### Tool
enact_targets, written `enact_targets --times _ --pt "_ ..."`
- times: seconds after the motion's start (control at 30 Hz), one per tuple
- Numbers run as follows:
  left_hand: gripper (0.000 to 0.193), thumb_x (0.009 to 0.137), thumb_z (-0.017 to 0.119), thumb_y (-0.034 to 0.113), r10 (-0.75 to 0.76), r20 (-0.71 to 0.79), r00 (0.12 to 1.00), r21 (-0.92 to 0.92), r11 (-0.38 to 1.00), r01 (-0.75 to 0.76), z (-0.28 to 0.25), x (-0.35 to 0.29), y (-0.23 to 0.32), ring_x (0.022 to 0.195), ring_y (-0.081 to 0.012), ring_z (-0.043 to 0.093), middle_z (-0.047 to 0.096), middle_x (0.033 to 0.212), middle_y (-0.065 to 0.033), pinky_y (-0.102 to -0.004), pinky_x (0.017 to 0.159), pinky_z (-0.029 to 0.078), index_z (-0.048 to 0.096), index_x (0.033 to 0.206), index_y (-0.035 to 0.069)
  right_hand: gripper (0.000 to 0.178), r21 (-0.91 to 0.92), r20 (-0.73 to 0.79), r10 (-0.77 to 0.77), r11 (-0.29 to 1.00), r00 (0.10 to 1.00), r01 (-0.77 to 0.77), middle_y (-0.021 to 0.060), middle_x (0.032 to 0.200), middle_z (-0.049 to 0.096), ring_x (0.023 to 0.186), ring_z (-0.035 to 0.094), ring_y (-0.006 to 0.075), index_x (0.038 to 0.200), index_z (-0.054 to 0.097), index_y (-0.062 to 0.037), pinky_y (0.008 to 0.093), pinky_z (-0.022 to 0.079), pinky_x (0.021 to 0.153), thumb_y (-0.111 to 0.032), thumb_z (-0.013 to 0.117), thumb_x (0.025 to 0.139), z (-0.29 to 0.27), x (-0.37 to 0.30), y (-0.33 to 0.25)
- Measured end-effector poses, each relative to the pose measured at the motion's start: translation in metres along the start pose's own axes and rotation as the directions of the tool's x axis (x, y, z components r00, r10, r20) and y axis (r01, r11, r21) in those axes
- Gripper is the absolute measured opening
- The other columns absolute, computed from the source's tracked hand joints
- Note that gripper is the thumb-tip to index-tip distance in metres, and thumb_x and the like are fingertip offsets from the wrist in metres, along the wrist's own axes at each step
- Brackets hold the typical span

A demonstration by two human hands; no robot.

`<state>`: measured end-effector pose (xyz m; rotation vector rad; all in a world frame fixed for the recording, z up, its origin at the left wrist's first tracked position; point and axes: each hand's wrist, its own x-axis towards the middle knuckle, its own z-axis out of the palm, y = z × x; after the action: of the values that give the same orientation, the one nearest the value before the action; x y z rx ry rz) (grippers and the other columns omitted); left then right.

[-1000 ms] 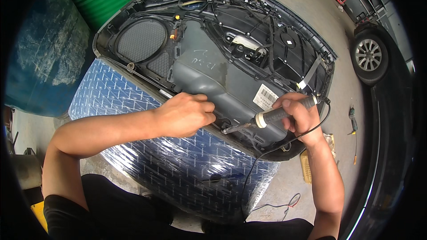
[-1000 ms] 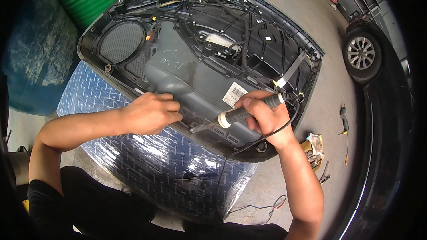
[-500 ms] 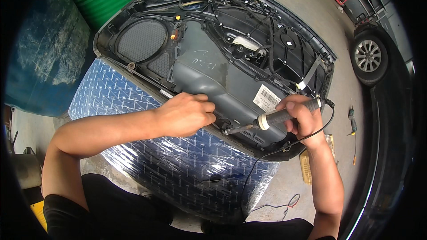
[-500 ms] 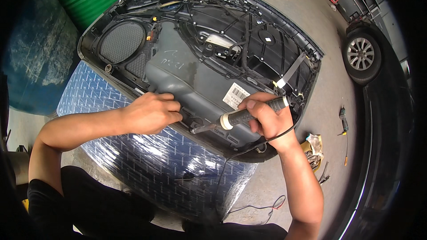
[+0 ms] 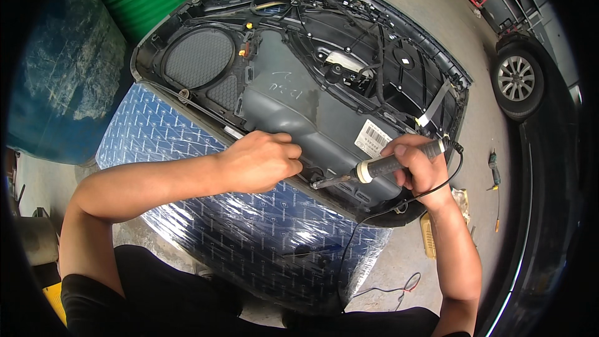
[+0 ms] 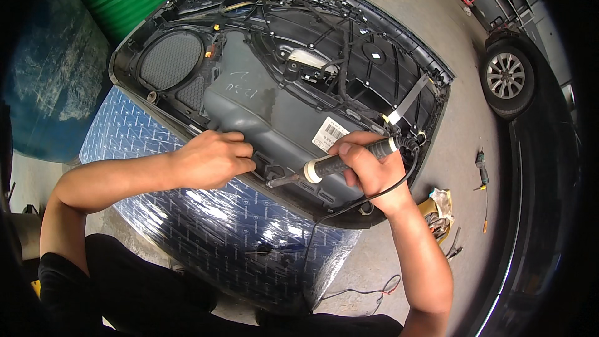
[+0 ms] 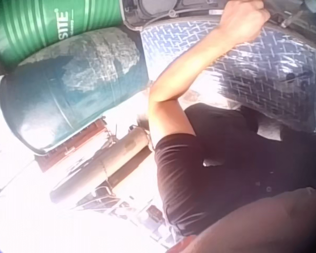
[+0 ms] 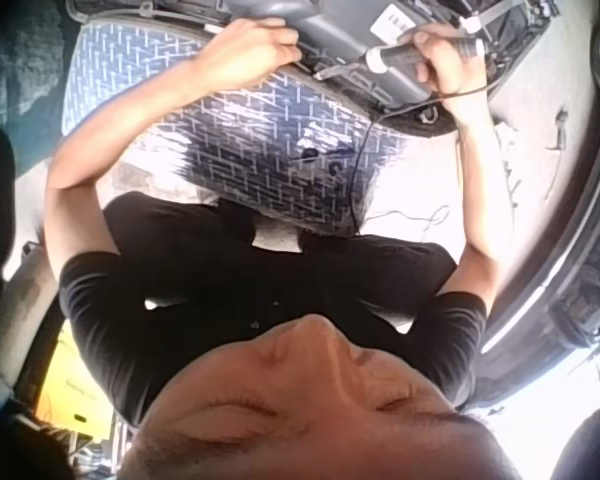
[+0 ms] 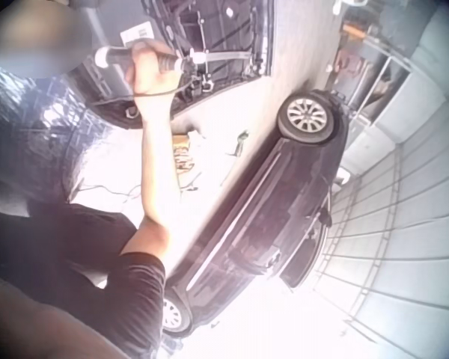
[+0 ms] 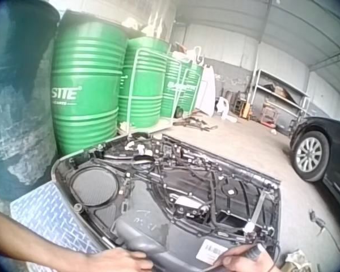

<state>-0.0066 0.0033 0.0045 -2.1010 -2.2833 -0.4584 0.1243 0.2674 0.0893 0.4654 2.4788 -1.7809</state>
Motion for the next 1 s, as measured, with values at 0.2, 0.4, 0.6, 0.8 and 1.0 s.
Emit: enact_targets --times 0.2,0.4,0.6,0.8,1.0 --pt "0.010 0.066 0.069 0.005 0.003 -0.013 1.000 -0.012 1.000 -0.003 0.000 0.000 0.000 0.084 -0.0214 0.063 0.062 0.079 -0.0026 -0.0351 0.064 0.056 0.070 0.076 0.007 0.027 0.020 0.018 0.022 1.000 1.000 -0.022 0.0018 0.056 0.055 0.050 0.048 0.0076 0.089 0.072 -0.0007 0.0235 0.034 0.047 -0.024 0.058 0.090 0.000 -0.002 -0.004" --pt "0.011 0.067 0.069 0.005 0.009 -0.012 1.000 -0.009 1.000 -0.009 -0.003 0.000 0.000 0.084 -0.0211 0.062 0.062 0.080 -0.0021 -0.0353 0.064 0.057 0.070 0.077 0.007 0.027 0.016 -0.006 0.052 0.999 0.999 -0.052 0.0017 0.055 0.054 0.049 0.048 0.0076 0.088 0.072 -0.0007 0.0239 0.033 0.047 -0.023 0.058 0.090 0.002 -0.002 -0.007" --pt "0.011 0.067 0.069 0.006 0.012 -0.001 1.000 0.001 1.000 -0.012 -0.004 -0.001 -0.001 0.086 -0.0208 0.062 0.062 0.080 -0.0016 -0.0351 0.065 0.057 0.071 0.078 0.007 0.026 0.013 -0.013 0.057 0.998 0.998 -0.057 0.0019 0.055 0.054 0.049 0.048 0.0076 0.087 0.072 -0.0005 0.0238 0.034 0.047 -0.022 0.058 0.091 0.004 -0.003 -0.009" --pt "0.011 0.067 0.069 0.007 0.020 -0.024 1.000 0.010 1.000 -0.020 -0.008 0.000 -0.004 0.086 -0.0206 0.063 0.062 0.081 -0.0015 -0.0345 0.066 0.057 0.070 0.078 0.008 0.025 0.023 -0.015 0.044 0.999 0.999 -0.044 0.0032 0.058 0.057 0.051 0.050 0.0085 0.087 0.071 0.0012 0.0246 0.037 0.048 -0.019 0.059 0.091 0.005 -0.005 -0.012" --pt "0.009 0.069 0.069 0.007 0.023 0.004 1.000 0.021 1.000 -0.023 -0.009 0.000 -0.004 0.087 -0.0208 0.063 0.062 0.081 -0.0017 -0.0346 0.066 0.057 0.070 0.077 0.008 0.027 0.016 -0.031 0.034 0.999 0.999 -0.034 0.0037 0.057 0.056 0.049 0.049 0.0088 0.087 0.071 0.0023 0.0244 0.035 0.047 -0.022 0.058 0.089 0.006 -0.005 -0.010"
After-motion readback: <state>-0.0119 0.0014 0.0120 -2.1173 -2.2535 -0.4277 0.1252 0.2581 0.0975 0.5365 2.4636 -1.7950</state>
